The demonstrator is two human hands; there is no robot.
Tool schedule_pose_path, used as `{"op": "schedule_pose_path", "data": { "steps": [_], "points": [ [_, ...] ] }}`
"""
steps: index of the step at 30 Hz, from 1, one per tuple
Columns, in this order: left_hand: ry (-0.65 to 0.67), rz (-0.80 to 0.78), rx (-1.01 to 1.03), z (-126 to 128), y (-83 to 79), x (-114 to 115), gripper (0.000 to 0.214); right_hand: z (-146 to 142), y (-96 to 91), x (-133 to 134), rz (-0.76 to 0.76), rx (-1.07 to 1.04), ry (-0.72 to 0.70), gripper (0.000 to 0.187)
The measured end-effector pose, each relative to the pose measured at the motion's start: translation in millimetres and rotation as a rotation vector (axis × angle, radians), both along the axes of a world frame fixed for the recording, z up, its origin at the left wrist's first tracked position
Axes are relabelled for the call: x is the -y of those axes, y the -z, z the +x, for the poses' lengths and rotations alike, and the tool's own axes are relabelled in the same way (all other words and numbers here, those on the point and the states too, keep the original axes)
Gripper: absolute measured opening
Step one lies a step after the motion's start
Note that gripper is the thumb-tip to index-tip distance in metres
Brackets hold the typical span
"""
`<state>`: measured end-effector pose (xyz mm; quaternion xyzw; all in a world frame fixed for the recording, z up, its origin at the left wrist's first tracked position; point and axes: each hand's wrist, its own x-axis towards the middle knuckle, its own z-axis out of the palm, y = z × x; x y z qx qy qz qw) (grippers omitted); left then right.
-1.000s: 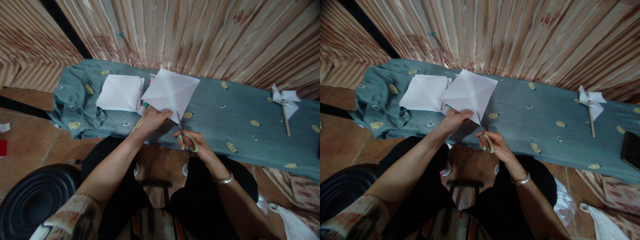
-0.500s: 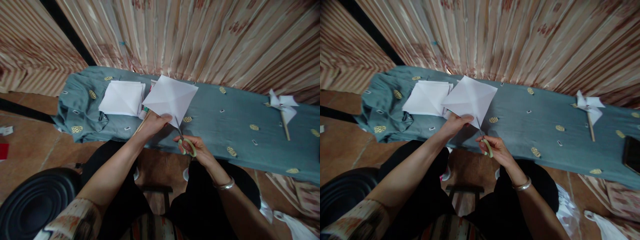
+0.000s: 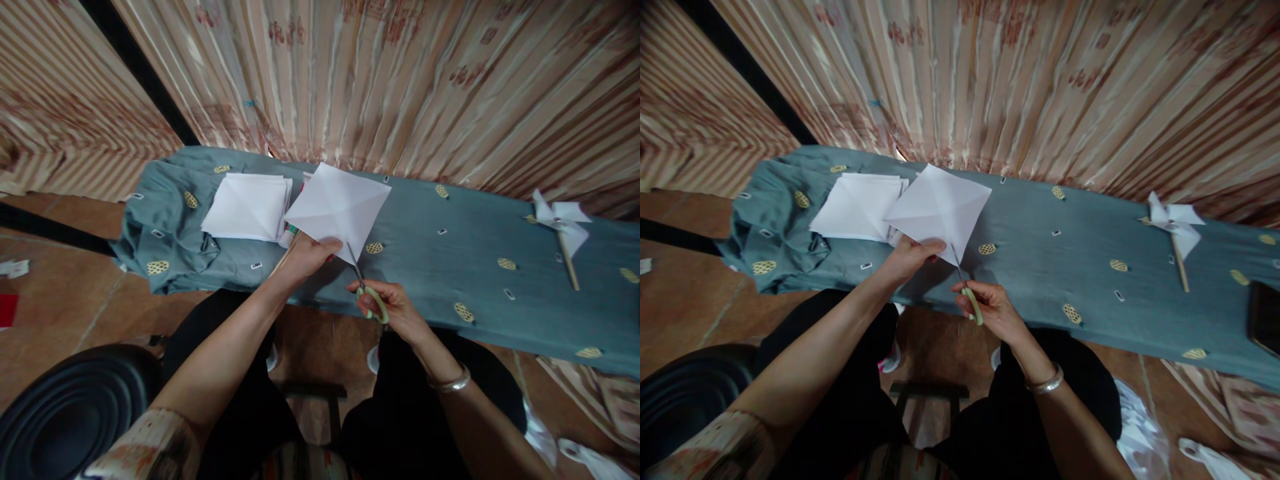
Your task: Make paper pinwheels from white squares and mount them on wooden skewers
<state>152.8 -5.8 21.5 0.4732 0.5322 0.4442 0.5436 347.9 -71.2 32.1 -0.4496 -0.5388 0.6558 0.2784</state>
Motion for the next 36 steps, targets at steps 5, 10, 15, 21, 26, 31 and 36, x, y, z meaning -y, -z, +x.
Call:
{"op": "schedule_pose_path", "data": {
  "steps": [5, 10, 15, 21, 26, 31, 36],
  "points": [
    [0.0, 0.052, -0.001, 2.3, -3.4, -0.6, 0.019, 0.2, 2.3, -0.2, 0.006, -0.004, 0.012, 0.052],
    [-0.016, 0.025, -0.001, 3.4, -7.5, -0.6, 0.016, -0.1, 4.3, -0.1, -0.015, -0.011, 0.023, 0.051],
    [0.034, 0.035, 0.06, 4.2, -9.5, 2.0, 0.018, -0.3, 3.1, -1.0, -0.009, -0.015, 0.024, 0.054],
    [0.055, 0.028, 0.078, 6.2, -8.9, 4.8, 0.018, -0.8, 3.7, -2.3, -0.003, -0.019, 0.031, 0.054],
    [0.041, 0.051, 0.093, 6.7, -9.9, 4.9, 0.018, -2.0, 5.3, -2.2, -0.012, -0.032, 0.051, 0.053],
    [0.041, 0.045, 0.08, 5.4, -8.9, 5.2, 0.017, -2.4, 5.5, -2.3, -0.024, -0.021, 0.05, 0.054],
    [0.04, 0.047, 0.095, 5.9, -8.8, 5.9, 0.017, -2.3, 4.6, -1.7, -0.012, -0.011, 0.051, 0.053]
  ]
}}
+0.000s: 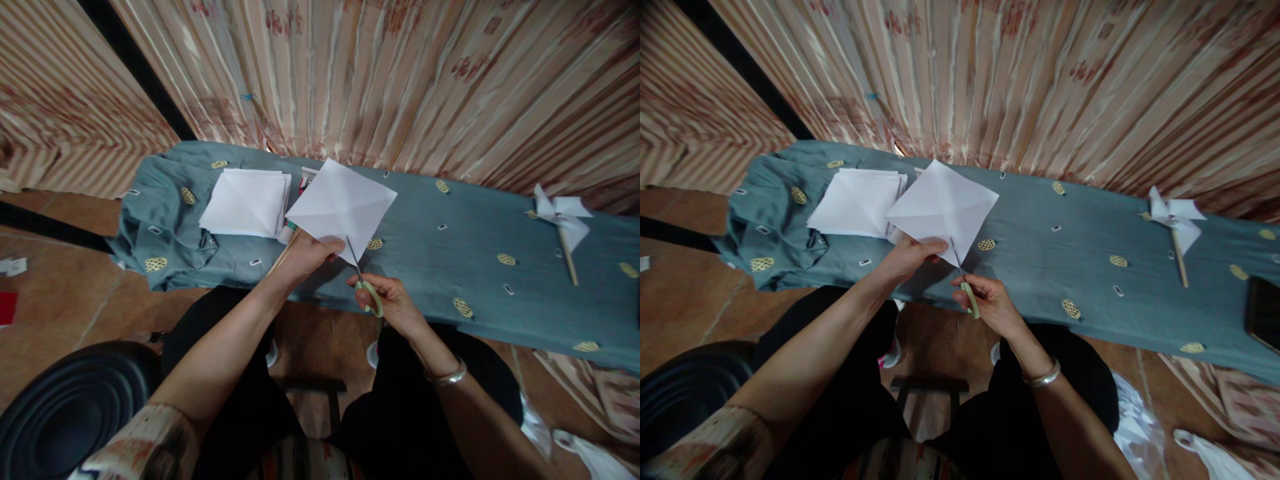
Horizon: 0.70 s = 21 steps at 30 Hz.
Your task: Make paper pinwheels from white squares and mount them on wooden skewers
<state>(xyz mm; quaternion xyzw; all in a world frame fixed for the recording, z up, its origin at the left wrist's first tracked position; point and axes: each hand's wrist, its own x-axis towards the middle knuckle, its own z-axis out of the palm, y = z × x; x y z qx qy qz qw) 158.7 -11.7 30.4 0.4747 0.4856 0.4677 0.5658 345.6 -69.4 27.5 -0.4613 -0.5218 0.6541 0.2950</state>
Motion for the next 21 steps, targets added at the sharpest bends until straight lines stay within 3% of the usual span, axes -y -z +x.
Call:
{"op": "schedule_pose_path", "data": {
  "steps": [21],
  "points": [
    [0.038, -0.063, -0.044, 4.6, -2.0, 3.0, 0.019, -1.7, -1.7, 0.2, 0.018, 0.003, 0.013, 0.051]
  ]
}}
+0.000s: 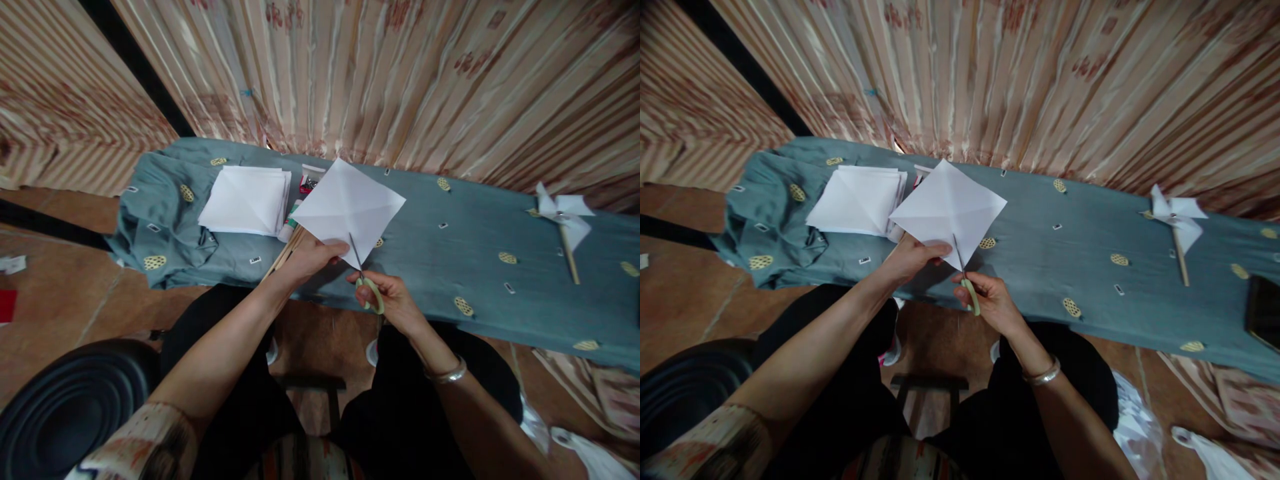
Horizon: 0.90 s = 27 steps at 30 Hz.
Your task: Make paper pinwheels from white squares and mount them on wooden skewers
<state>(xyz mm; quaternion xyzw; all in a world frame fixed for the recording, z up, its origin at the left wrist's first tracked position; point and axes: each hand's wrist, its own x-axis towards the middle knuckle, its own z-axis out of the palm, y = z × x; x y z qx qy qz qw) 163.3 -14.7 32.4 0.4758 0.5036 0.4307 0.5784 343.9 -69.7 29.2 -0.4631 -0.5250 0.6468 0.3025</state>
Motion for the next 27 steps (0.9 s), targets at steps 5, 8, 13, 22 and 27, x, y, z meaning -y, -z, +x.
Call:
{"op": "schedule_pose_path", "data": {
  "steps": [5, 8, 13, 22, 27],
  "points": [
    [0.015, 0.007, -0.004, 0, -2.1, 2, 0.021, -1, -1.6, 0, 0.0, 0.005, -0.006, 0.054],
    [0.02, 0.008, -0.026, 1, -4.2, 5, 0.019, 0, -2.8, -1, 0.01, 0.018, -0.008, 0.055],
    [0.028, 0.011, -0.066, 2, -7.3, 7, 0.018, 0, -1.8, -1, 0.009, 0.033, 0.004, 0.057],
    [0.028, 0.0, -0.07, 1, -10.8, 7, 0.017, -2, 0.0, -1, -0.011, 0.024, 0.026, 0.055],
    [0.02, -0.009, -0.04, 2, -8.7, 7, 0.016, -3, 1.7, 0, 0.001, 0.01, 0.031, 0.057]
  ]
}}
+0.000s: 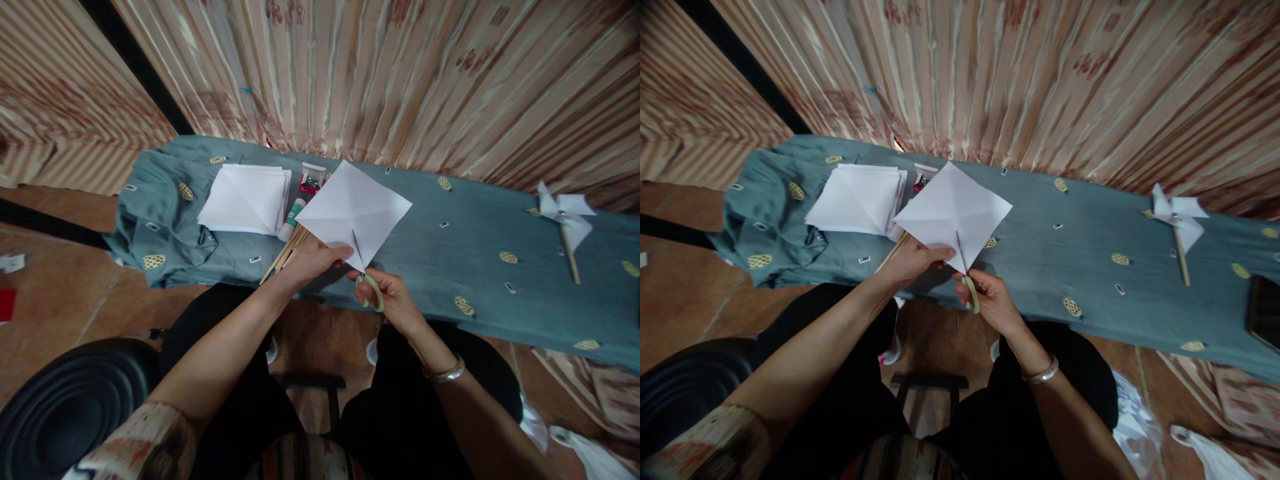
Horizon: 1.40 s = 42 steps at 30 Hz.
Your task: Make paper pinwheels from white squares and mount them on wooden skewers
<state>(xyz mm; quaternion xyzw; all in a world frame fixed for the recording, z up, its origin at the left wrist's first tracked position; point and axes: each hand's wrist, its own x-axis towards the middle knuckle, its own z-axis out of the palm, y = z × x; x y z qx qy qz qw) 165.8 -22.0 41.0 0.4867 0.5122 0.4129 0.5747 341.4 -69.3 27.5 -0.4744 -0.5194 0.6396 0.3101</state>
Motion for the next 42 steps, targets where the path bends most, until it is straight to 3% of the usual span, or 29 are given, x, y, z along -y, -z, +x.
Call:
{"op": "schedule_pose_path", "data": {
  "steps": [11, 34, 42],
  "points": [
    [0.018, -0.093, 0.041, 5.6, 0.7, 0.9, 0.013, 0.2, 2.6, -1.1, 0.013, 0.004, 0.019, 0.056],
    [0.013, -0.099, 0.074, 5.0, 0.4, 0.9, 0.011, -2.8, -1.3, -1.8, -0.052, 0.02, 0.092, 0.055],
    [0.02, -0.115, 0.085, 5.1, 0.5, 1.3, 0.01, -1.6, -1.4, -2.4, -0.022, 0.015, 0.036, 0.053]
  ]
}}
